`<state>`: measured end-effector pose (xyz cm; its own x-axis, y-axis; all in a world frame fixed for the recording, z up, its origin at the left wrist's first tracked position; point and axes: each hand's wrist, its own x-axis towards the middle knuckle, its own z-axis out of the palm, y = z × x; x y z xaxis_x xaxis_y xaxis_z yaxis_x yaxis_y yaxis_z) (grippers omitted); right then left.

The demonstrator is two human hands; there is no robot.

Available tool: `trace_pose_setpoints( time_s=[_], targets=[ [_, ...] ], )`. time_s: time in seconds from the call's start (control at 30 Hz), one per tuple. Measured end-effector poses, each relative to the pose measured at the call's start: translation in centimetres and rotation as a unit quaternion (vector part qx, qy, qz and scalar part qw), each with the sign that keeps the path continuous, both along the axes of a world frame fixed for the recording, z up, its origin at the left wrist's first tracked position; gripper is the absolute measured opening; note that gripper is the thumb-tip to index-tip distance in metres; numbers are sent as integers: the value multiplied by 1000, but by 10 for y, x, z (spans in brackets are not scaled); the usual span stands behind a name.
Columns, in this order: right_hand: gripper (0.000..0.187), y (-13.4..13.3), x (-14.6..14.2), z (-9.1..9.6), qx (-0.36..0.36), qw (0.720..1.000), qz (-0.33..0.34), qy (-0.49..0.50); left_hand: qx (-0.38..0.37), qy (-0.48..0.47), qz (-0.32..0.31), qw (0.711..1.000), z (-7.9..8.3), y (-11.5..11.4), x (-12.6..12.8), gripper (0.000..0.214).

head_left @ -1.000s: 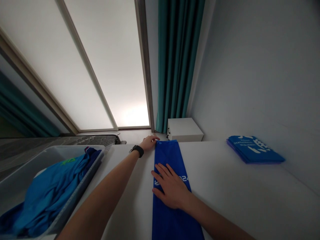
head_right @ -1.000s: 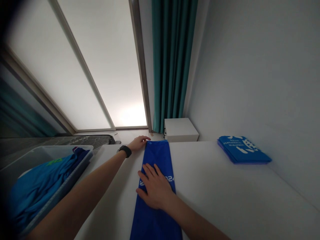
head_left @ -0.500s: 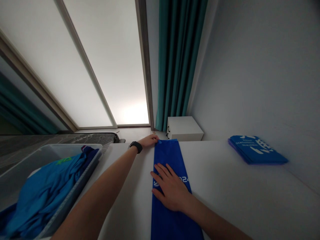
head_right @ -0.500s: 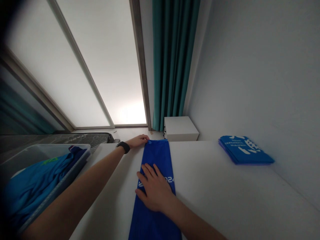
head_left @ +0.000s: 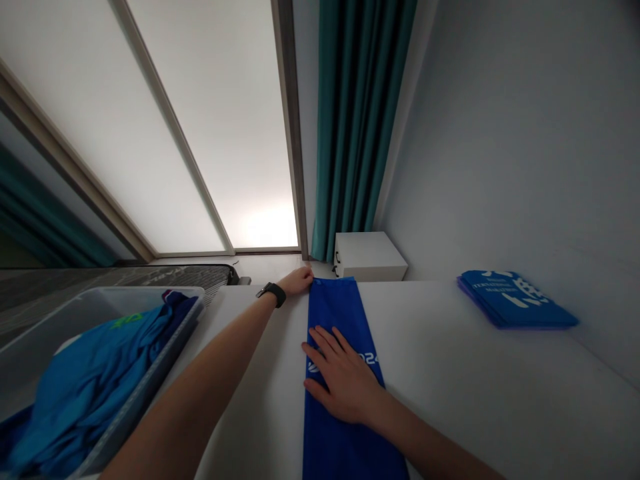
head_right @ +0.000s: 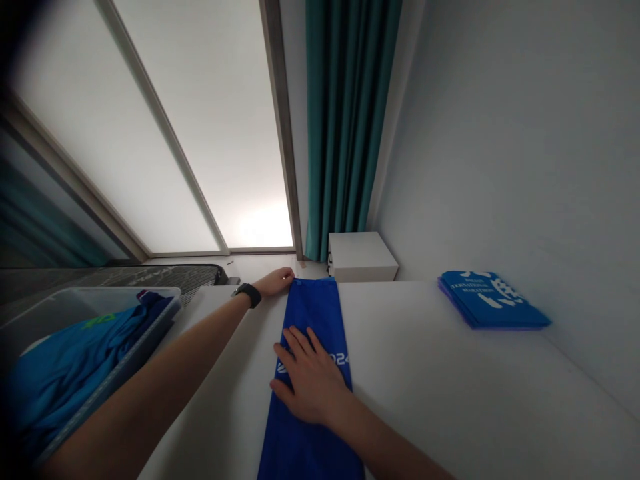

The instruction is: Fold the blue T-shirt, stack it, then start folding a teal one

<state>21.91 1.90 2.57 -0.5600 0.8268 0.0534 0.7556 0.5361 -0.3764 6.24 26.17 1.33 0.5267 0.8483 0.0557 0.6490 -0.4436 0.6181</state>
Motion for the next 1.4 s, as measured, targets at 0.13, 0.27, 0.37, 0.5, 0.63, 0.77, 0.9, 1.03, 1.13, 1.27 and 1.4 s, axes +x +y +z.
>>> trace_pose_setpoints(
  time_s=[0.13,0.27,0.37,0.5,0.63,0.77,0.9,1.03,1.13,1.27,1.4],
  targets=[
    [62,0,0,-1,4,1000,-1,2,6,0,-2,1000,2,-5,0,24],
    [62,1,0,-1,0,1000,1,4,4,-3,-3,1000,1,-8,-1,30],
    [62,0,0,-1,-2,1000,1,6,7,-4,0,1000,-1,-10,-1,26],
    [62,-1,1,0,-4,1000,3,2,23,-1,12,1000,-6,-10,0,25],
    [63,-1,1,1,3,1000,5,-6,35,8,29,999,-9,-12,1,27],
    [63,-1,1,1,0,1000,11,-8,46,10,52,998,-10,-17,1,29],
    [62,-2,2,0,-3,1000,12,-4,70,0,57,996,-12,-25,-1,25],
    [62,-2,3,0,-6,1000,17,-6,89,2,56,994,-14,-26,-1,24],
    [63,-3,3,0,-7,1000,22,-9,102,8,65,993,-13,-27,0,26],
    [67,-3,3,-2,2,1000,25,-13,130,0,83,988,-9,-35,1,31],
    [71,-3,3,-4,14,999,23,-21,171,-18,53,984,-6,-56,-5,35]
  ],
)
